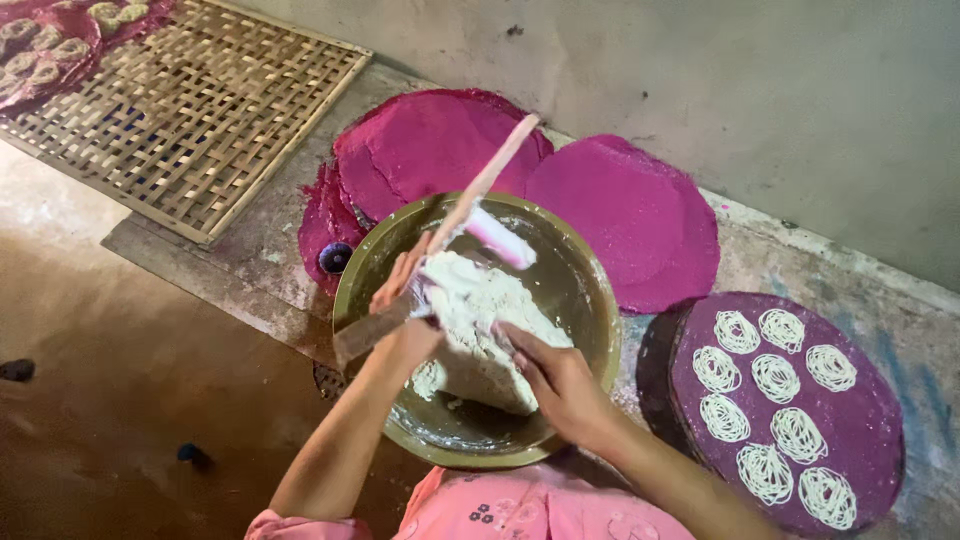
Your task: The person scoops white dough from a large basin into a handheld wooden extruder press, squeezes the handle to extrude thin noodle strands in circular nests onto round pink trays, and fills the trays with nests one by one. At one point they lift a finished pink tray aside to reach a bamboo rack underneath.
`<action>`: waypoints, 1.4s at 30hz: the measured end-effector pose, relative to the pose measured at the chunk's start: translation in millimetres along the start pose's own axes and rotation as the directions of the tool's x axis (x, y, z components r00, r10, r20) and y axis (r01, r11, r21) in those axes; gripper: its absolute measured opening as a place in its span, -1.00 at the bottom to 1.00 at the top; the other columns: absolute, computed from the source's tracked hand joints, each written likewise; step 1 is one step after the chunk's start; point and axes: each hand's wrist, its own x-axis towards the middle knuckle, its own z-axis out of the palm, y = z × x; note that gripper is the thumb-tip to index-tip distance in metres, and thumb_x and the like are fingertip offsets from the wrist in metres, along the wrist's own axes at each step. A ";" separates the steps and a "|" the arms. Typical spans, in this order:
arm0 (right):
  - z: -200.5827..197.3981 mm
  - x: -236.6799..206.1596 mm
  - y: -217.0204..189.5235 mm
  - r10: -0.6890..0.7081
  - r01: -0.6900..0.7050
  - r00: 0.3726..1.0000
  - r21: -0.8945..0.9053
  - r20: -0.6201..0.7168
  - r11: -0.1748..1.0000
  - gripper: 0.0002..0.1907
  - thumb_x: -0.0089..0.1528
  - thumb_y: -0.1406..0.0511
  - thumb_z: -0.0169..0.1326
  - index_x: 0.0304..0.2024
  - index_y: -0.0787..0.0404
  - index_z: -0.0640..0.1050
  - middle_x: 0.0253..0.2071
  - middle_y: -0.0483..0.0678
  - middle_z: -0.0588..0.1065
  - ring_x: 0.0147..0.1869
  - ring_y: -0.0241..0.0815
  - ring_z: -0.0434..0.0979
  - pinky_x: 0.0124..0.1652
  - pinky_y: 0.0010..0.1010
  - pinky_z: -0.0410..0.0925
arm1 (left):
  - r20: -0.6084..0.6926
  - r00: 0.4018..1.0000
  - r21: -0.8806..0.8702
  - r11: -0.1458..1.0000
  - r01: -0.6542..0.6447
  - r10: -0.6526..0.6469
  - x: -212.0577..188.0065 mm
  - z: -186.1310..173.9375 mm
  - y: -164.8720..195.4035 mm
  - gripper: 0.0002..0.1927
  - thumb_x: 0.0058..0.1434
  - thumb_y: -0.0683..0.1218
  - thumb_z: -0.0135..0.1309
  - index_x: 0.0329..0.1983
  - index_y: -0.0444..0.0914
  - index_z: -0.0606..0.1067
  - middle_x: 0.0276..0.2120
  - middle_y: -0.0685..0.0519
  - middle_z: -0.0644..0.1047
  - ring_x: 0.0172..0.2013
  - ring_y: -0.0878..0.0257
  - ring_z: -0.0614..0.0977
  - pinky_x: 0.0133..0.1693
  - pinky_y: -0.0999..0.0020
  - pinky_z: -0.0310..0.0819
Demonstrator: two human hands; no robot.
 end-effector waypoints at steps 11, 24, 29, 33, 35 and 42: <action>1.0 -2.7 24.2 0.478 -0.483 0.876 0.094 0.066 0.871 -0.54 0.42 0.18 -0.07 0.38 -0.04 0.43 -0.57 -0.16 0.34 -0.56 -0.38 0.22 -0.56 -0.44 0.25 | 0.195 0.980 0.141 0.990 0.010 -0.038 16.0 -30.6 40.1 -0.28 0.12 0.00 0.24 0.36 -0.12 0.32 0.47 -0.35 0.03 0.19 -0.27 0.43 0.02 -0.04 0.51; -39.5 56.1 -29.1 0.623 0.017 0.682 -0.859 0.384 0.511 -0.74 0.38 0.09 -0.04 -0.06 0.03 0.57 -0.32 0.01 0.57 -0.24 0.03 0.59 -0.30 -0.15 0.40 | 0.108 0.964 -0.109 0.967 -0.231 0.242 -18.3 -26.7 46.3 -0.34 0.10 0.03 0.28 0.27 -0.20 0.42 0.13 -0.17 0.59 0.05 0.00 0.62 0.05 0.19 0.54; -28.4 31.2 -58.4 -0.034 0.569 0.799 -0.736 0.601 0.368 -0.85 0.10 0.31 0.09 -0.29 0.20 0.50 -0.42 -0.05 0.47 -0.45 -0.13 0.54 -0.45 -0.32 0.39 | 0.468 0.884 -0.492 0.830 0.262 -0.002 -36.9 -41.9 52.6 -0.37 0.08 -0.01 0.35 0.21 -0.25 0.45 -0.01 -0.07 0.62 -0.02 0.16 0.65 0.07 0.20 0.52; -75.3 31.4 -92.7 0.049 0.414 0.857 -0.742 0.513 0.527 -0.67 -0.04 0.35 0.08 -0.18 0.16 0.55 -0.41 -0.10 0.48 -0.42 -0.09 0.58 -0.46 -0.27 0.40 | 0.569 0.779 -0.419 0.722 0.550 -0.263 -26.5 -61.7 33.7 -0.31 0.00 -0.06 0.34 0.24 -0.19 0.42 -0.01 0.02 0.65 -0.02 0.26 0.67 0.05 0.29 0.59; -95.7 36.4 -100.8 0.111 0.281 0.895 -0.739 0.432 0.612 -0.67 0.06 0.31 0.11 -0.11 0.00 0.58 -0.40 -0.14 0.50 -0.41 -0.05 0.59 -0.46 -0.20 0.40 | 0.552 0.798 -0.352 0.800 0.486 -0.241 -22.1 -67.3 33.5 -0.29 0.04 -0.05 0.26 0.31 -0.14 0.38 0.01 0.03 0.64 -0.02 0.26 0.68 0.06 0.33 0.60; -56.1 54.9 -69.8 0.235 0.370 0.835 -0.825 0.497 0.427 -0.77 0.08 0.36 0.09 -0.22 -0.04 0.56 -0.34 -0.14 0.54 -0.34 -0.03 0.62 -0.49 -0.19 0.43 | 0.341 0.904 -0.353 0.926 -0.131 0.258 -17.3 -62.1 50.0 -0.29 0.15 0.01 0.27 0.36 -0.21 0.35 0.27 -0.16 0.46 0.22 -0.03 0.48 0.26 0.15 0.29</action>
